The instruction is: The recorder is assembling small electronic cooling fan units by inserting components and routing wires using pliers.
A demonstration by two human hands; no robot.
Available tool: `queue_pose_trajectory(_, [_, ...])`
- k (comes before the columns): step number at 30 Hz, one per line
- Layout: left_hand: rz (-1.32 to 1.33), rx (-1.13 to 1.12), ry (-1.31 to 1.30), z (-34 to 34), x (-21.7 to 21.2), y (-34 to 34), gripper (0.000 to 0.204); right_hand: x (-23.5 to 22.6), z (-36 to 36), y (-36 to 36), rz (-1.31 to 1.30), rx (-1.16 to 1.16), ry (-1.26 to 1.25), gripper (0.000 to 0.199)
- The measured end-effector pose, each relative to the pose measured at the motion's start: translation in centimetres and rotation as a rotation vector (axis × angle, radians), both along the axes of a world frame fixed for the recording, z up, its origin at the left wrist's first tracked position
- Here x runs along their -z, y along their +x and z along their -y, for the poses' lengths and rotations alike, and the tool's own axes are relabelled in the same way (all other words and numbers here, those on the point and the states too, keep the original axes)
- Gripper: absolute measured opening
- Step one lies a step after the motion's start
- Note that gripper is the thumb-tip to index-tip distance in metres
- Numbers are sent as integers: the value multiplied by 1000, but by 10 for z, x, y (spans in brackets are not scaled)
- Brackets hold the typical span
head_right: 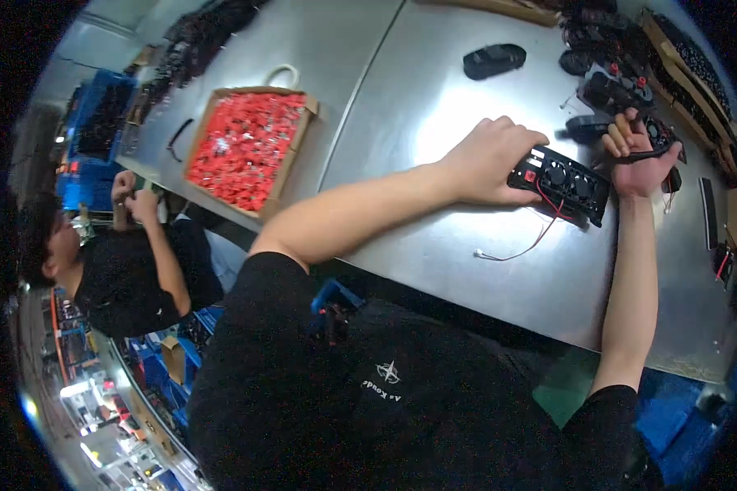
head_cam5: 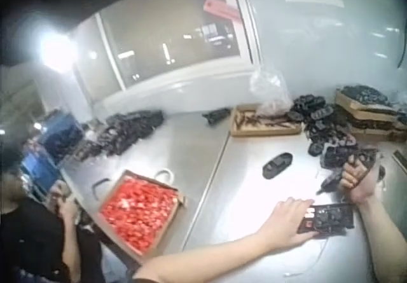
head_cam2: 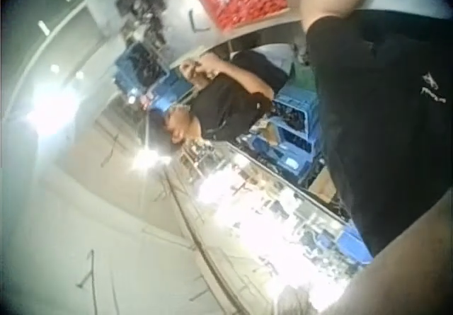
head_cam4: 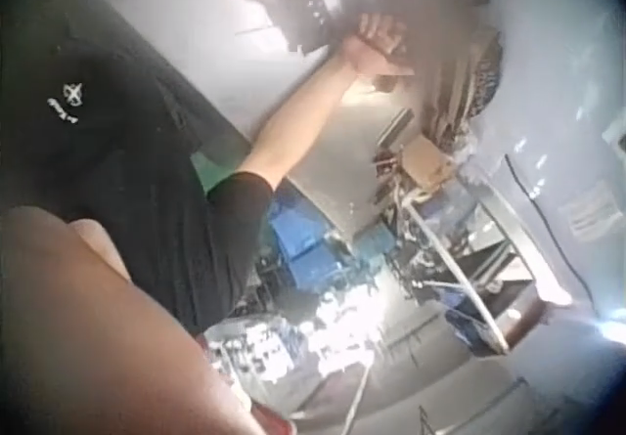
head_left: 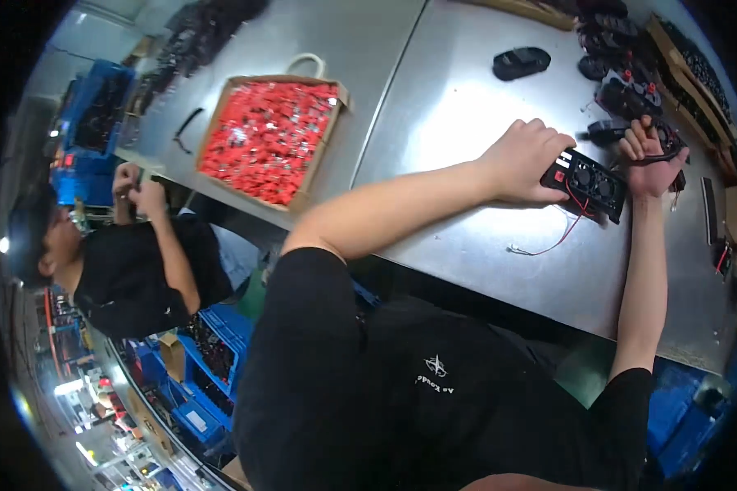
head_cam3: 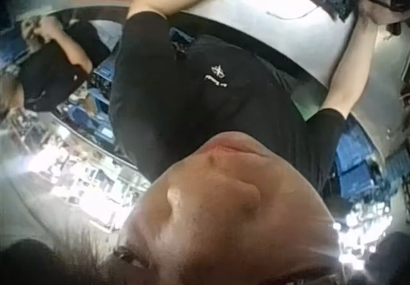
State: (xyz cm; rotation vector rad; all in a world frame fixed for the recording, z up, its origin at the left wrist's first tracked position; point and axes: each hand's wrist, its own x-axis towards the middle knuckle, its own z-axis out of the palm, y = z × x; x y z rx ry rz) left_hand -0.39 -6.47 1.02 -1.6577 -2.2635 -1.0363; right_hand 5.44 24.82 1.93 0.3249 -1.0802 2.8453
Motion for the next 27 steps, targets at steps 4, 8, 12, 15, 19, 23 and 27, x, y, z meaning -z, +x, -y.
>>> queue_pose_trajectory(4, [162,0,59,8,-10,5,65,-3,12,10,45,-5,119,91])
queue_pose_trajectory(8, [114,-162,31,78,-6,50,64,-4,12,13,116,-117,180,92])
queue_pose_trajectory(12, [-156,-447,-131,221,-22,130,67,16,-12,-3,17,-273,124,96])
queue_pose_trajectory(15, [-97,-809,-186,336,13,204,64,11,-13,-15,6,-357,157,98])
queue_pose_trajectory(19, [86,-1241,-286,426,107,311,63,19,8,-19,-43,-460,101,96])
queue_pose_trajectory(23, [593,-1368,-607,447,163,360,70,19,-3,-11,-6,-428,95,94])
queue_pose_trajectory(27, [447,-1202,-642,414,182,344,87,13,-5,0,1,-373,66,91])
